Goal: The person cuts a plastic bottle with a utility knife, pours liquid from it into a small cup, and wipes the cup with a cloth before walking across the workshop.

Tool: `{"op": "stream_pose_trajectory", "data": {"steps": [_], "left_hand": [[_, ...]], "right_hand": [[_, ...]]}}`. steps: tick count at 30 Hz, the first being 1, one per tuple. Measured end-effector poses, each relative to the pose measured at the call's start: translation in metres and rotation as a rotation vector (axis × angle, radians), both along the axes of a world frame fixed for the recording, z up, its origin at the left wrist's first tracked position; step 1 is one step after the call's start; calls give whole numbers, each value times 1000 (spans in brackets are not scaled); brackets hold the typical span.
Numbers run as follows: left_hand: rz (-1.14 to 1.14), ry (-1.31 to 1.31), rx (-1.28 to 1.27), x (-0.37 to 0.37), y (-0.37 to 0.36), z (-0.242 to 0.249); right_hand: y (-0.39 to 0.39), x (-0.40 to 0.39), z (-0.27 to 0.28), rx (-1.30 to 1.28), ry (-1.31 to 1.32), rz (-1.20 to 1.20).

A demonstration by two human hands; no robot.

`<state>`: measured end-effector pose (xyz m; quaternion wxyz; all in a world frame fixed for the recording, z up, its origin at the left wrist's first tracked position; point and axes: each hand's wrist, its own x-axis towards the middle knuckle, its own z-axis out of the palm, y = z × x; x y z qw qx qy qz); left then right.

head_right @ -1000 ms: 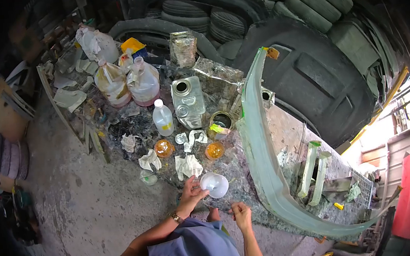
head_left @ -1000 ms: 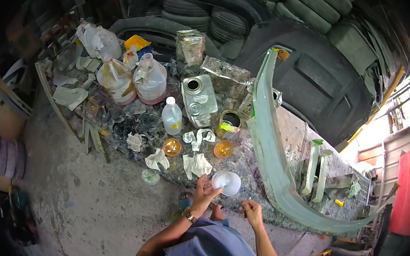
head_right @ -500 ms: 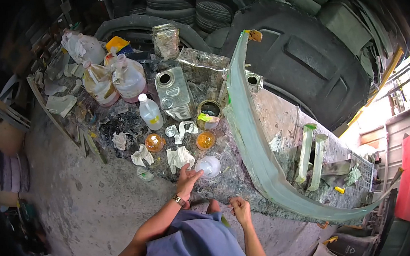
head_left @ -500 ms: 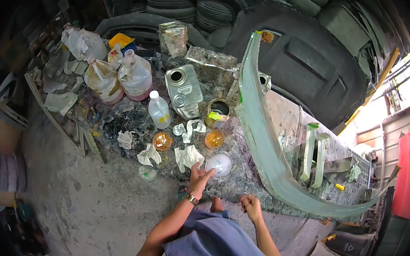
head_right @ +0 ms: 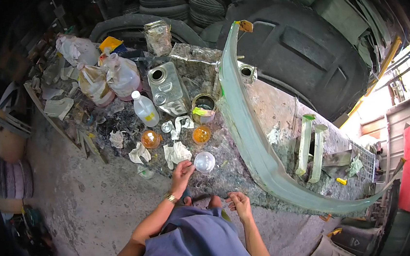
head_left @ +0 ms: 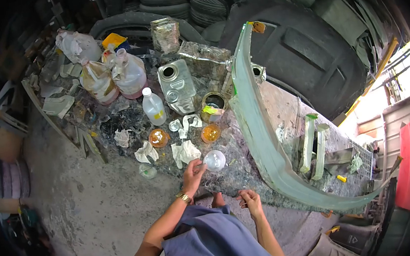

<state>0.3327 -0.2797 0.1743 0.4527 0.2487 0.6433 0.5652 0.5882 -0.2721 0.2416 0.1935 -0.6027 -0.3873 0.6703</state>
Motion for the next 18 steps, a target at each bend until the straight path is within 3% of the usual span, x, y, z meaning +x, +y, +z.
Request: {"op": "stream_pose_trajectory", "data": {"steps": [1,2,4,10,13,18], "left_hand": [[22,-160,92,-5,-7,3],[-27,-212,-47,-16,-16,31],[-7,-269,-59,-28,-36,38],[172,-353,-179,-56,-92,8],[167,-341,-227,-68,-111,-5],[144,-361,-296,-85,-131,-23]], "right_hand": [[-2,3,1,-32,1,-15],[-4,6,1,-64,2,-30],[-13,17,-7,-71,-3,-20],[-61,70,-52,-183,-144,-12],[-104,119,-94,-321,-256,-51],[-168,154,-99,-421,-454,-125]]}}
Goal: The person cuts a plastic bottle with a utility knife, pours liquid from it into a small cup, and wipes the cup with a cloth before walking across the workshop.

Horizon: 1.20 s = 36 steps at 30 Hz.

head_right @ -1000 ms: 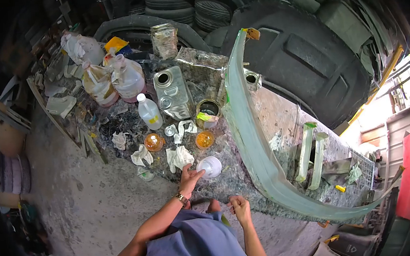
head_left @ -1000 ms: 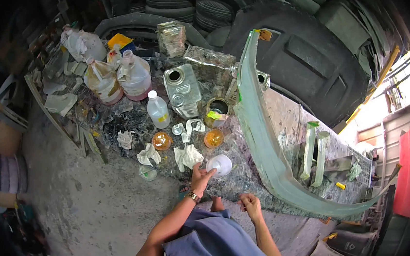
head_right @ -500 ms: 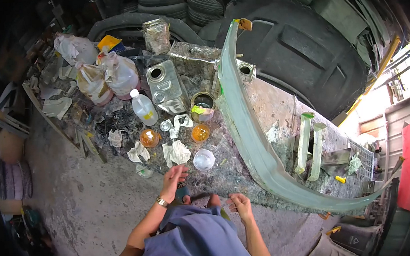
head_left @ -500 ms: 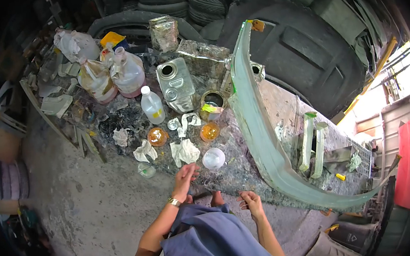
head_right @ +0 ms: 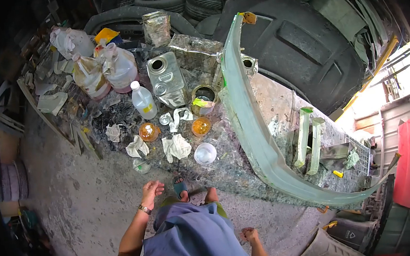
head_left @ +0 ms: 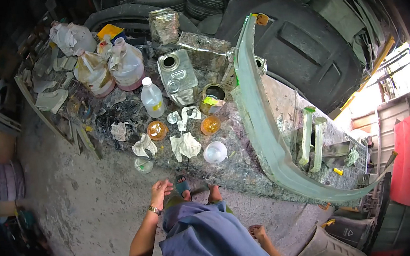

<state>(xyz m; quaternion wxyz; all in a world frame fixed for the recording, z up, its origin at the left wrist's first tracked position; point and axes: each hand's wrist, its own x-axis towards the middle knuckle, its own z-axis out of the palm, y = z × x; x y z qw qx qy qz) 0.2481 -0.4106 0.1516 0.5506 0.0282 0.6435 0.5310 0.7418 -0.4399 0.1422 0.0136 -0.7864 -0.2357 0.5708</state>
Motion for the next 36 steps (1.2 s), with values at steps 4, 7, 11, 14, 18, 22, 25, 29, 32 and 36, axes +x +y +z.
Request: {"op": "stream_pose_trajectory", "data": {"steps": [4,7,11,14,18,22,25,29,32,36], "left_hand": [[-95,25,-80,-8,-18,-26],[-147,31,-136,-12,-31,-44],[-214,92,-149,-15,-54,-76],[-292,232,-184,-17,-68,-87],[-300,254,-218,-18,-83,-91],[-292,238,-350,-25,-117,-122],[-388,304,-410,-31,-144,-149],[-400,257,-446,-28,-155,-151],[-516,328,-442,-27,-149,-147],[-321,114,-400,-20,-122,-129]], "right_hand": [[-17,0,-8,-24,12,-17],[-10,-19,-8,58,87,44],[12,-45,-10,80,152,42],[25,-51,-14,132,223,87],[42,-58,-7,89,121,166],[38,-45,-15,101,62,124],[31,-44,-5,72,115,24],[17,-30,-3,134,21,26],[11,-22,3,44,109,1],[7,-20,11,134,112,59]]}}
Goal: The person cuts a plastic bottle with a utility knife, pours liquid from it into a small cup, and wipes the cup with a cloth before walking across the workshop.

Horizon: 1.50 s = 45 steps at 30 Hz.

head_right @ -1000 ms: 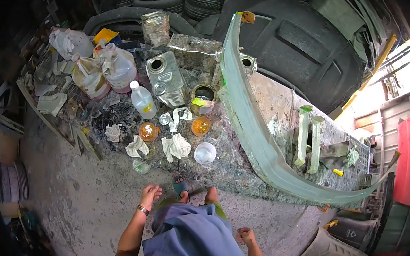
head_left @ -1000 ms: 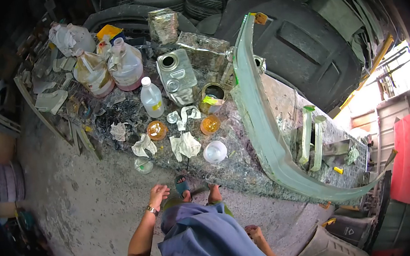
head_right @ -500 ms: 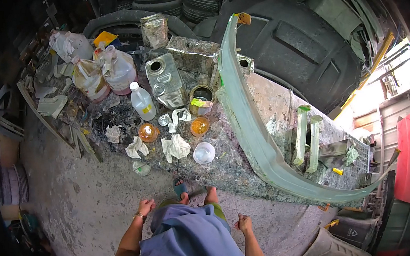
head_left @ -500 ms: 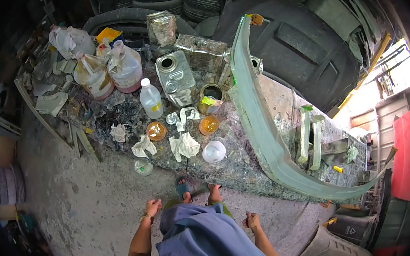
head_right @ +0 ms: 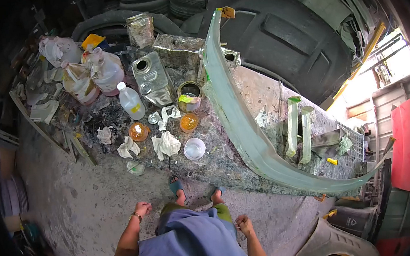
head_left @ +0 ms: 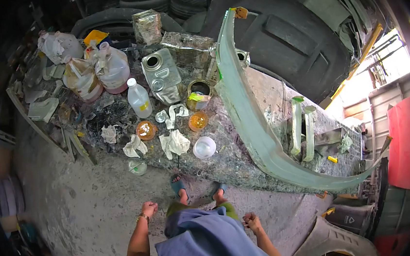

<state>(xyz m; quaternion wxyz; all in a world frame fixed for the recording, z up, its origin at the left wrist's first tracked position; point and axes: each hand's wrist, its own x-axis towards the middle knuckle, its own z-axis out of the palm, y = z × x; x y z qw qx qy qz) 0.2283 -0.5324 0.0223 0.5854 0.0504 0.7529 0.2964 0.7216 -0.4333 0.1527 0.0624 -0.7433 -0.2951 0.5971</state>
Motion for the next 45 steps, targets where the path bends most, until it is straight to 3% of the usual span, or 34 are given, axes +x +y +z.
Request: {"op": "stream_pose_trajectory", "data": {"steps": [3,7,8,15,17,19,20,22,24,25,29,34,35,37,39,40,41,45], "left_hand": [[-60,68,80,4,21,22],[206,124,166,28,21,40],[288,131,181,37,15,40],[229,11,48,152,-90,25],[207,-17,-69,193,-114,39],[-46,107,-35,227,-142,49],[-53,107,-40,246,-151,56],[136,160,-85,281,-178,62],[228,135,-97,305,-231,19],[318,106,-97,315,-238,20],[142,304,-128,348,-269,26],[144,330,107,369,-286,24],[107,384,173,363,-293,-3],[34,496,305,361,-296,-7],[60,348,-1,355,-302,-14],[63,270,-151,360,-250,64],[64,262,-136,362,-235,83],[221,168,-31,367,-226,87]], "right_hand": [[6,11,-9,-4,-12,97],[36,44,-42,-97,23,337],[46,48,-44,-81,35,302],[101,93,-51,39,270,397],[109,95,-30,-21,338,438],[111,93,-3,-22,421,406],[111,92,3,-19,509,398],[109,95,4,-30,610,402],[106,99,2,-51,717,409],[105,100,0,-65,765,445],[102,101,2,-110,850,538],[99,90,21,-39,847,623],[99,87,29,13,838,663],[95,81,51,92,817,692],[88,76,79,167,786,720],[84,76,95,187,783,722],[81,76,110,212,776,728],[59,81,153,342,792,697]]}}
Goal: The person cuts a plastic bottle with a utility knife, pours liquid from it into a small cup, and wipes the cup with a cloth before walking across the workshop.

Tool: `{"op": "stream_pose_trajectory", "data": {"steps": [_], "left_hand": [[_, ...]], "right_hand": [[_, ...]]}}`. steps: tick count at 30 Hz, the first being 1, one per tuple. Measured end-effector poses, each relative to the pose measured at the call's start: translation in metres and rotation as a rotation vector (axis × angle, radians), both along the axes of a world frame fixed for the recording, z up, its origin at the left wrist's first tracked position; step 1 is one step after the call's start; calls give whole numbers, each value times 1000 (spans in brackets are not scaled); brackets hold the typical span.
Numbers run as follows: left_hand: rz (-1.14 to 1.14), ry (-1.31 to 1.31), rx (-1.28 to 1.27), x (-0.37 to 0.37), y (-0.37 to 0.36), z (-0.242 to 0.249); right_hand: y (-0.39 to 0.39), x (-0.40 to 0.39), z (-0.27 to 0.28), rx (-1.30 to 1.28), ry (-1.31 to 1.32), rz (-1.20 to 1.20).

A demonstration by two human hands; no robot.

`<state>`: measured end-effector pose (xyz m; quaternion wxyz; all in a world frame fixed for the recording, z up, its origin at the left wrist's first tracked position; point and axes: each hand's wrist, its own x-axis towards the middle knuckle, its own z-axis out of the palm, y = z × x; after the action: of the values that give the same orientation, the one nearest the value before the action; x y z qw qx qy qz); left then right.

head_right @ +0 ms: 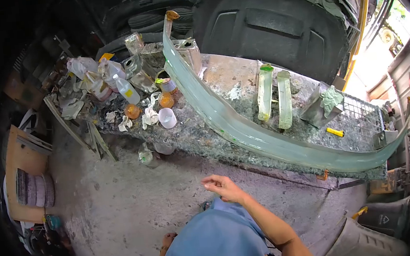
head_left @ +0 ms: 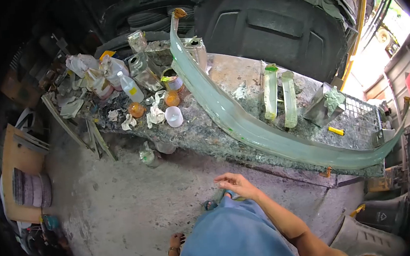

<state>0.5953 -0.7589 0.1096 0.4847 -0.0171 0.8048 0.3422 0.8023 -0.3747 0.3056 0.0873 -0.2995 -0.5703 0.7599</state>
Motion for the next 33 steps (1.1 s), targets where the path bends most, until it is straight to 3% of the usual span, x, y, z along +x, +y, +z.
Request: {"op": "stream_pose_trajectory", "data": {"steps": [5,8,11,13,15,19,20,21,26,28,31,32,33], "left_hand": [[-29,-166,82,0,0,-49],[-267,-149,82,11,4,-56],[-200,-107,28,18,13,-54],[3,-106,26,27,13,-45],[17,-107,41,36,11,-39],[216,-121,62,71,-9,-38],[302,-93,73,83,-16,-47],[342,-115,93,95,-21,-57],[524,-69,9,210,-12,-41],[490,-104,1,262,11,-22],[405,-191,-45,331,22,-39],[422,-193,-57,353,28,-26],[274,-143,-113,371,45,3]], "right_hand": [[-21,18,33,428,-4,-152],[-25,44,45,392,-77,-238],[-6,77,37,449,-114,-336],[13,97,55,387,-193,-408],[47,123,40,426,-81,-502],[142,190,66,816,-224,-558],[163,207,78,807,-289,-613],[177,219,103,1000,-341,-628],[305,326,77,1188,-487,-645],[320,343,75,1314,-654,-664],[341,355,49,1398,-748,-653],[342,357,43,1447,-720,-644],[344,358,41,1499,-687,-641]]}}
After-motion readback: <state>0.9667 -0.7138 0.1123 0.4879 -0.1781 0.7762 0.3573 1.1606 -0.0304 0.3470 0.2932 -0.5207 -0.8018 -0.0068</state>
